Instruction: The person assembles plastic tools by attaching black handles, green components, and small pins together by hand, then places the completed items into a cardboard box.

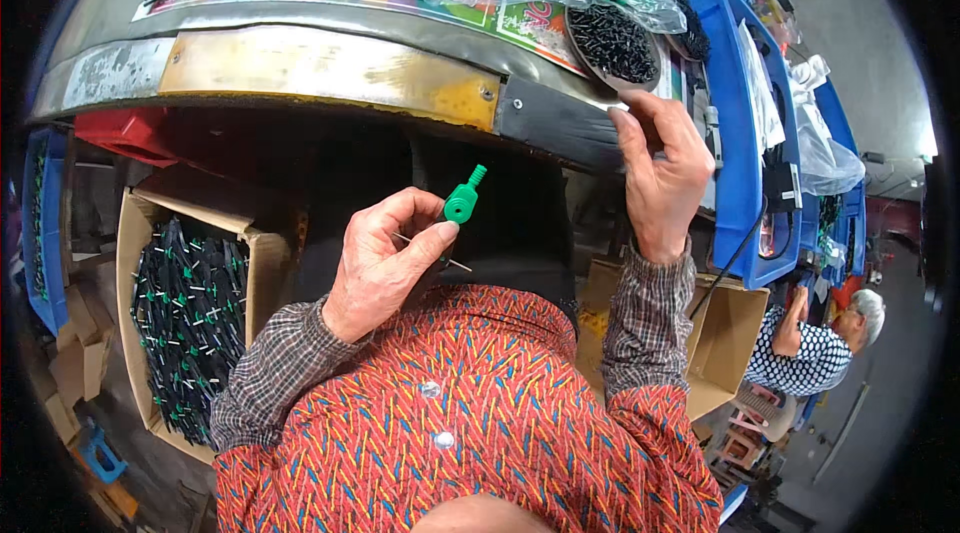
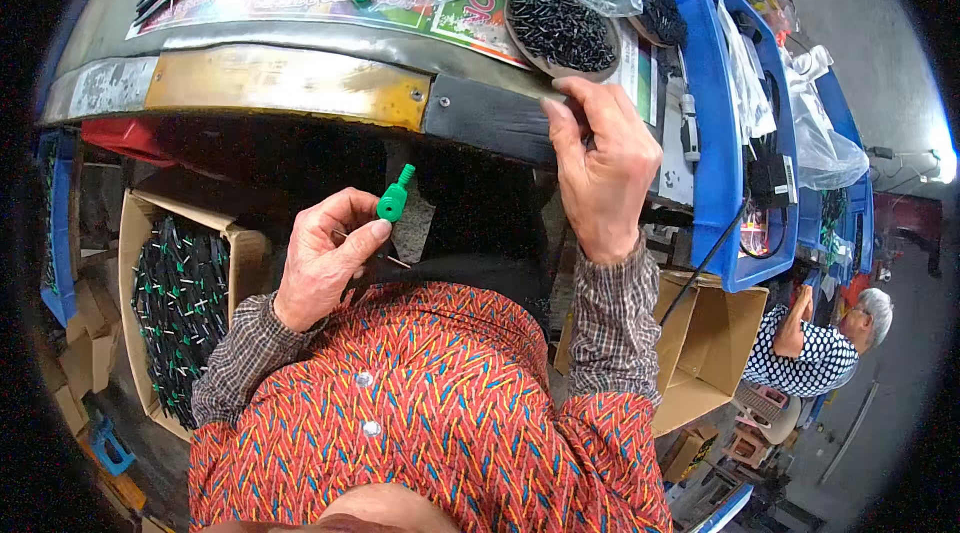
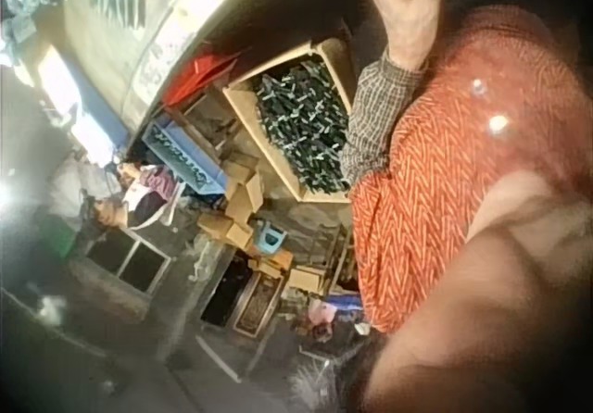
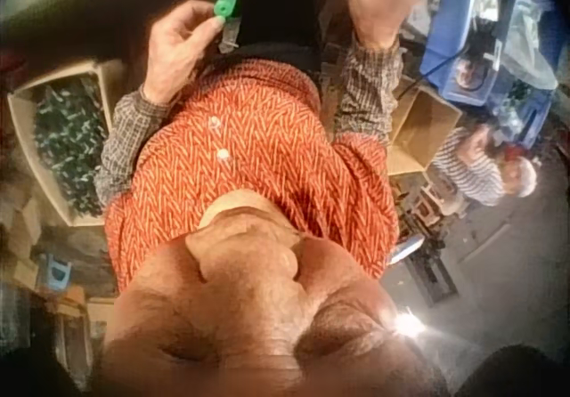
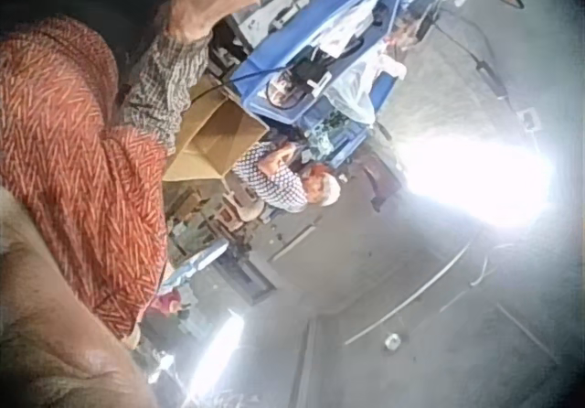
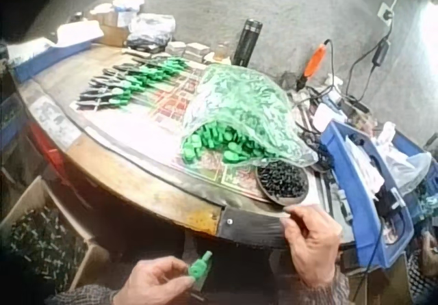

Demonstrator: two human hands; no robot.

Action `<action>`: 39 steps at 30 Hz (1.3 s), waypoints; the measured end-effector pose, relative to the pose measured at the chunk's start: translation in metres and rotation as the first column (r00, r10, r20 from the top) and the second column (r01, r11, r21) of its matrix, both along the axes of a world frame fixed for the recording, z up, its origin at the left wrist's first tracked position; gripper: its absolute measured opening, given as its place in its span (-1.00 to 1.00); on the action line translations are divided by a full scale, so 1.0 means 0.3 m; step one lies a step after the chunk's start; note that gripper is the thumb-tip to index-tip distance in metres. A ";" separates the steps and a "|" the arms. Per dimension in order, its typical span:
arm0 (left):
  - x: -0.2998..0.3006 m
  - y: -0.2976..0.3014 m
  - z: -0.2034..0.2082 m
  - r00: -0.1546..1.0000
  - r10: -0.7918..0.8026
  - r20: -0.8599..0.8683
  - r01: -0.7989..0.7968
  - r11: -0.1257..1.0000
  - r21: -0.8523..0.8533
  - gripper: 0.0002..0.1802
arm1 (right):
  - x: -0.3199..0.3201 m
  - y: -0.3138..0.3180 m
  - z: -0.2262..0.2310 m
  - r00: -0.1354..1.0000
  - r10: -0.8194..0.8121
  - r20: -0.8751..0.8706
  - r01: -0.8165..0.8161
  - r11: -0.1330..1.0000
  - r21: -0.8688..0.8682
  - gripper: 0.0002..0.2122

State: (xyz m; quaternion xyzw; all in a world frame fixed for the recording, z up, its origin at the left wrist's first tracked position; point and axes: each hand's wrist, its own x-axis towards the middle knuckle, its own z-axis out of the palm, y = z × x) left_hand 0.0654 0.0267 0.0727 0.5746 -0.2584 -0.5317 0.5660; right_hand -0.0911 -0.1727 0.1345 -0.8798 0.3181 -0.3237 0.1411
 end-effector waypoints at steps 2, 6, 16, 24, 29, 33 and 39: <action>0.001 -0.005 0.006 1.000 -0.006 -0.012 0.006 1.000 -0.001 -0.87 | 0.013 -0.021 0.010 0.997 -0.041 -0.068 0.040 0.999 -0.013 -0.82; 0.004 -0.013 0.014 0.999 0.014 -0.047 -0.013 1.000 0.006 -0.88 | 0.021 -0.086 -0.023 0.991 0.015 -0.136 -0.042 0.979 -0.198 -0.80; 0.007 -0.023 -0.005 1.000 -0.009 -0.029 0.009 1.000 0.011 -0.89 | 0.050 -0.093 -0.044 0.980 -0.030 -0.197 -0.026 0.960 -0.279 -0.79; -0.002 -0.011 -0.012 0.999 0.007 -0.047 -0.005 1.000 0.027 -0.88 | 0.041 -0.096 -0.043 0.990 -0.006 -0.142 -0.010 0.994 -0.111 -0.87; 0.006 -0.010 0.009 0.999 0.010 -0.046 -0.009 0.999 0.042 -0.87 | 0.036 -0.107 -0.005 0.983 -0.001 -0.184 0.001 1.000 0.001 -0.90; 0.004 -0.004 -0.017 0.997 0.018 -0.071 -0.019 1.000 -0.003 -0.86 | 0.043 -0.097 0.011 0.981 0.013 -0.193 -0.005 0.999 0.042 -0.90; -0.002 0.002 -0.016 0.989 0.036 -0.143 -0.039 0.999 -0.015 -0.86 | 0.041 -0.079 -0.013 0.966 0.030 -0.258 -0.124 0.925 -0.359 -0.85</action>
